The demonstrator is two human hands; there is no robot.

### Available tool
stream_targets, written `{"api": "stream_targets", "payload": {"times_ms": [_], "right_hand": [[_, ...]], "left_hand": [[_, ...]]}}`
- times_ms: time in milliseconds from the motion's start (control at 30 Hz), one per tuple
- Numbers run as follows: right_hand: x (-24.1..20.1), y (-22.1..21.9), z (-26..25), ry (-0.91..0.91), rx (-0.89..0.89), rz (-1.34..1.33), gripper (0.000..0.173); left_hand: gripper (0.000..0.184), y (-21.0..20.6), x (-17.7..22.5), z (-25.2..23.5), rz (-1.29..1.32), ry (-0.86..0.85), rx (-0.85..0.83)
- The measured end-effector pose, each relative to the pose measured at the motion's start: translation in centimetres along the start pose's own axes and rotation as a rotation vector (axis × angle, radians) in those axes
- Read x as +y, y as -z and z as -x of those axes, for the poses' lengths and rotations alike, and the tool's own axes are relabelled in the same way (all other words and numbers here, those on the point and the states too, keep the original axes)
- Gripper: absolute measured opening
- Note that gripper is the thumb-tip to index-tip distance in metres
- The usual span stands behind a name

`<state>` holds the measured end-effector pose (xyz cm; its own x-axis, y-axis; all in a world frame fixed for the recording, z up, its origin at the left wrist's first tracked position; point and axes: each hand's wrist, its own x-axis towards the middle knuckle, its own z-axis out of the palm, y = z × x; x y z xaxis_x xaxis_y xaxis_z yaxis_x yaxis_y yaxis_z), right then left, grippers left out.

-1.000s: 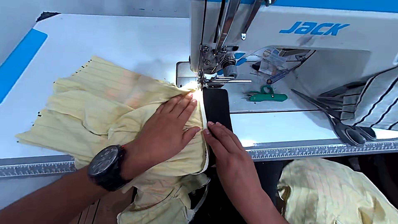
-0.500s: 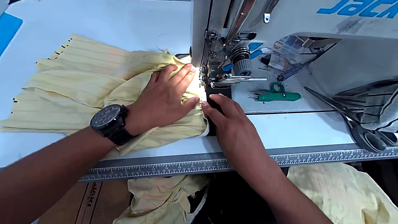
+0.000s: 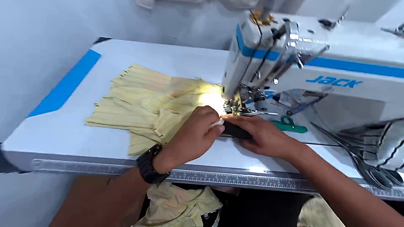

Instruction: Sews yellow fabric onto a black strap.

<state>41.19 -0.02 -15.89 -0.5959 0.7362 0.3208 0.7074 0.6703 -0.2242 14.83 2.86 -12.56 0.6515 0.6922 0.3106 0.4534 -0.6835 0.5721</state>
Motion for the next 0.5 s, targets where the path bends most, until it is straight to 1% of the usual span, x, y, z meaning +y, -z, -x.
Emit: {"api": "stream_targets", "payload": {"times_ms": [33, 67, 100, 133, 167, 233, 267, 300, 333, 367, 400, 433, 467, 500], "right_hand": [[-0.3, -0.5, -0.8, 0.039, 0.127, 0.107, 0.05], [-0.9, -1.3, -1.6, 0.059, 0.254, 0.169, 0.037], [-1.7, -2.0, -2.5, 0.06, 0.371, 0.174, 0.026], [-2.9, -2.4, -3.2, 0.028, 0.444, 0.125, 0.02], [-4.5, -2.6, -3.9, -0.032, 0.488, 0.042, 0.019], [-7.8, -2.5, -4.3, -0.244, 0.536, -0.159, 0.025], [-9.2, -2.5, -4.3, -0.357, 0.553, -0.248, 0.028], [-10.3, -2.7, -4.2, -0.446, 0.572, -0.322, 0.03], [-11.0, -2.7, -4.1, -0.501, 0.59, -0.388, 0.03], [-11.2, -2.5, -4.0, -0.534, 0.593, -0.447, 0.03], [-11.1, -2.3, -3.8, -0.555, 0.579, -0.486, 0.03], [-10.8, -2.2, -3.3, -0.552, 0.536, -0.49, 0.027], [-10.3, -2.3, -2.6, -0.512, 0.462, -0.448, 0.024], [-9.9, -2.5, -2.0, -0.43, 0.373, -0.354, 0.019]], "left_hand": [[0.021, 0.4, 1.4, 0.6, 0.028, 0.071, 0.105], [0.018, 0.0, 2.9, 1.6, 0.008, 0.113, 0.227], [0.014, -1.2, 4.6, 2.8, -0.03, 0.144, 0.333], [0.011, -2.8, 5.9, 3.9, -0.067, 0.183, 0.419], [0.013, -4.4, 6.7, 4.7, -0.054, 0.245, 0.464], [0.037, -5.6, 6.4, 4.4, 0.045, 0.425, 0.376], [0.049, -5.6, 5.3, 3.6, 0.059, 0.436, 0.394], [0.059, -5.4, 3.9, 2.8, 0.037, 0.386, 0.44], [0.067, -4.6, 2.6, 1.9, 0.021, 0.314, 0.443], [0.066, -3.5, 1.6, 1.0, 0.024, 0.244, 0.416], [0.055, -2.1, 0.6, 0.4, 0.019, 0.188, 0.372], [0.034, -0.6, -0.7, 0.1, 0.0, 0.124, 0.339], [0.016, 1.4, -2.0, 0.5, -0.013, 0.024, 0.266], [0.009, 4.1, -2.7, 1.4, -0.054, -0.064, 0.11]]}}
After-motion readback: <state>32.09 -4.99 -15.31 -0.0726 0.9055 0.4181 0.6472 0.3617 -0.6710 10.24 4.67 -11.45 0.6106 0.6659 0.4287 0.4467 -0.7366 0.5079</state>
